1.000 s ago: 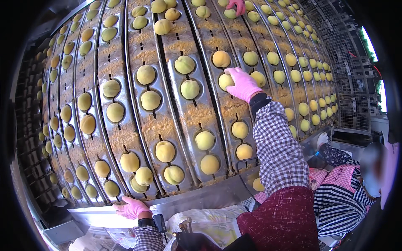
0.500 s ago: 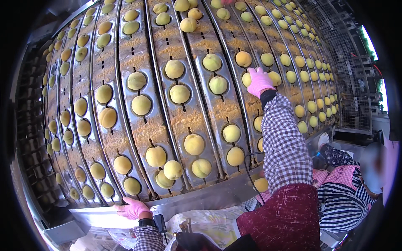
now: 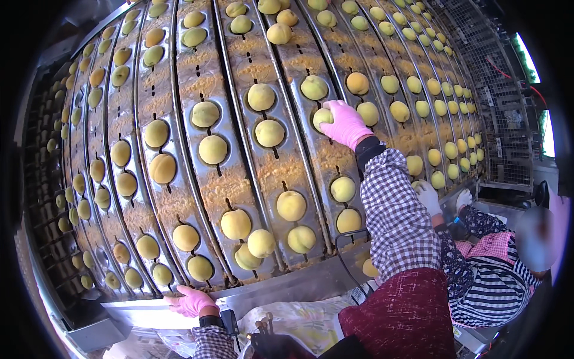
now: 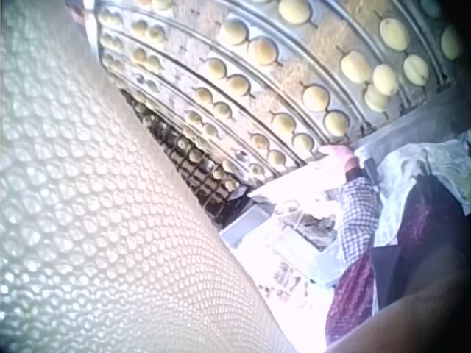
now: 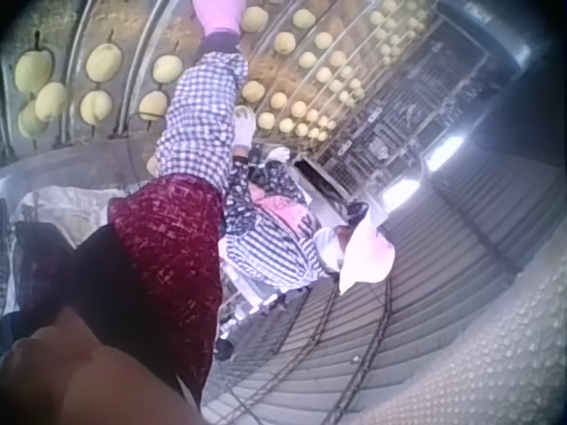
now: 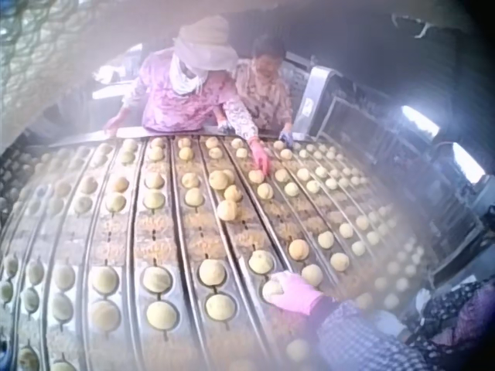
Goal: The person arranges peaches on a moving conveyor sorting machine by hand, picking up loose peaches and positioning them into individual slots along the line.
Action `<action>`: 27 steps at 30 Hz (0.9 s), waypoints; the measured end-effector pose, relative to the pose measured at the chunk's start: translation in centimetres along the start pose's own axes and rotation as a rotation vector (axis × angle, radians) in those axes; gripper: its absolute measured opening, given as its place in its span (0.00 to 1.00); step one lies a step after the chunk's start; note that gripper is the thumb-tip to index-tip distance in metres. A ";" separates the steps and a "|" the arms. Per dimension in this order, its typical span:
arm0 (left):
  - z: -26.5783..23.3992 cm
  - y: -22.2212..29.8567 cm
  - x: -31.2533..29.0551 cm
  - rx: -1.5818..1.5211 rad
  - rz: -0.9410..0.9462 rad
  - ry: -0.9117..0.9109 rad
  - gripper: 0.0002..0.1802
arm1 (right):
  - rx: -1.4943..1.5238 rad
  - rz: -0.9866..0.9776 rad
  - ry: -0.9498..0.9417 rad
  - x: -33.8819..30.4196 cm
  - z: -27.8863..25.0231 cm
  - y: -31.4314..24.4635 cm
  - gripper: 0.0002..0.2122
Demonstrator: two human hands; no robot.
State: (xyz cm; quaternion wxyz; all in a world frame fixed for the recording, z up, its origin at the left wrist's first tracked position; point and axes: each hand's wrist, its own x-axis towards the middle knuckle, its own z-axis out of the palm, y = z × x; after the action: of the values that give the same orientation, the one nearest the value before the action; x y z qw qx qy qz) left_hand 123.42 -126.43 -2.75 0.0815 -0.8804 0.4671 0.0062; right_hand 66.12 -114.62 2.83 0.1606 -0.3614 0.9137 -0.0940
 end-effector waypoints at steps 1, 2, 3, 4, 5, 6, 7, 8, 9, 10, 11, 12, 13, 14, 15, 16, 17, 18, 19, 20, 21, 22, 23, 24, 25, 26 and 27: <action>0.1 -0.1 0.1 0.008 0.013 0.013 0.40 | 0.025 -0.029 0.007 -0.2 -0.1 -0.1 0.27; 0.2 -0.2 0.2 0.016 0.024 0.025 0.40 | 0.026 -0.030 0.006 -0.3 0.0 -0.3 0.27; 0.2 -0.1 0.2 0.013 0.016 0.011 0.40 | -0.041 -0.015 0.004 -0.4 0.1 -0.6 0.26; 0.2 -0.1 0.2 0.011 0.015 0.004 0.40 | -0.110 0.002 0.003 -0.4 -0.2 -1.4 0.26; 0.2 -0.1 0.3 0.010 0.010 0.000 0.40 | -0.106 0.001 0.003 -0.1 -0.7 -2.4 0.26; 0.3 -0.4 0.5 0.011 0.014 -0.002 0.40 | -0.113 0.006 0.014 0.5 -1.3 -3.4 0.26; 0.4 -0.4 0.5 0.008 0.020 -0.004 0.40 | -0.125 0.014 0.030 1.1 -1.8 -4.1 0.26; 0.6 -0.5 0.4 0.004 0.024 -0.005 0.40 | -0.124 0.014 0.035 1.8 -1.8 -4.4 0.26; 0.8 -0.6 0.3 -0.021 0.033 0.043 0.40 | -0.195 -0.039 0.119 2.7 -1.8 -4.8 0.26; 1.1 -0.6 0.2 -0.050 0.042 0.090 0.40 | -0.268 -0.092 0.207 3.7 -1.9 -5.0 0.26; 1.3 -0.8 0.3 -0.048 0.039 0.078 0.40 | -0.333 -0.070 0.144 4.6 -2.0 -4.9 0.28; 1.4 -1.1 0.5 -0.045 0.036 0.064 0.40 | -0.334 -0.072 0.153 5.2 -1.8 -4.7 0.28; 1.2 -1.0 0.4 -0.046 0.046 0.067 0.40 | -0.345 -0.006 0.076 5.8 -1.5 -4.8 0.28; 1.1 -0.8 0.3 -0.049 0.047 0.058 0.40 | -0.356 0.060 -0.001 6.5 -1.4 -4.7 0.29; 1.0 -0.4 0.1 -0.055 0.049 0.047 0.40 | -0.367 0.117 -0.049 7.1 -1.6 -4.5 0.28; 0.5 -0.3 -0.2 -0.055 0.047 0.038 0.40 | -0.364 0.111 -0.051 7.4 -1.8 -4.7 0.28; 0.4 -0.1 -0.2 -0.058 0.032 0.028 0.40 | -0.344 0.154 -0.075 7.7 -2.1 -4.8 0.29; 0.4 -0.1 -0.2 -0.058 0.025 0.023 0.40 | -0.324 0.198 -0.099 7.9 -2.4 -4.9 0.29; 0.3 0.0 -0.2 -0.058 0.017 0.018 0.40 | -0.353 0.177 -0.088 8.0 -2.7 -5.3 0.29; 0.3 -0.2 -0.1 -0.051 0.017 0.017 0.40 | -0.352 0.177 -0.090 8.2 -3.0 -5.7 0.29; 0.4 -0.5 -0.1 -0.046 0.017 0.017 0.40 | -0.352 0.208 -0.120 8.4 -3.1 -6.1 0.29; 0.5 -0.6 0.0 -0.042 0.019 0.015 0.40 | -0.353 0.242 -0.149 8.5 -3.3 -6.4 0.29; 0.7 -0.9 0.1 -0.046 0.031 0.017 0.40 | -0.352 0.244 -0.151 8.7 -3.3 -6.5 0.29; 0.9 -1.0 0.2 -0.044 0.037 0.018 0.40 | -0.370 0.250 -0.143 8.9 -3.1 -6.6 0.30; 0.8 -1.0 0.1 -0.041 0.041 0.017 0.40 | -0.389 0.254 -0.139 9.0 -3.0 -6.5 0.31; 0.7 -0.8 0.0 -0.049 0.033 0.013 0.40 | -0.389 0.255 -0.147 9.1 -2.7 -6.2 0.31; 0.6 -0.7 0.0 -0.047 0.028 0.011 0.40 | -0.385 0.255 -0.103 9.0 -2.3 -5.8 0.31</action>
State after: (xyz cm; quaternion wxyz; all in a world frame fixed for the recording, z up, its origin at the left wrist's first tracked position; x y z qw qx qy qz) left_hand 123.98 -125.94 -3.27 0.0582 -0.8754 0.4796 0.0135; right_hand 62.75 -124.93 4.64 0.1457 -0.2711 0.9437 0.1214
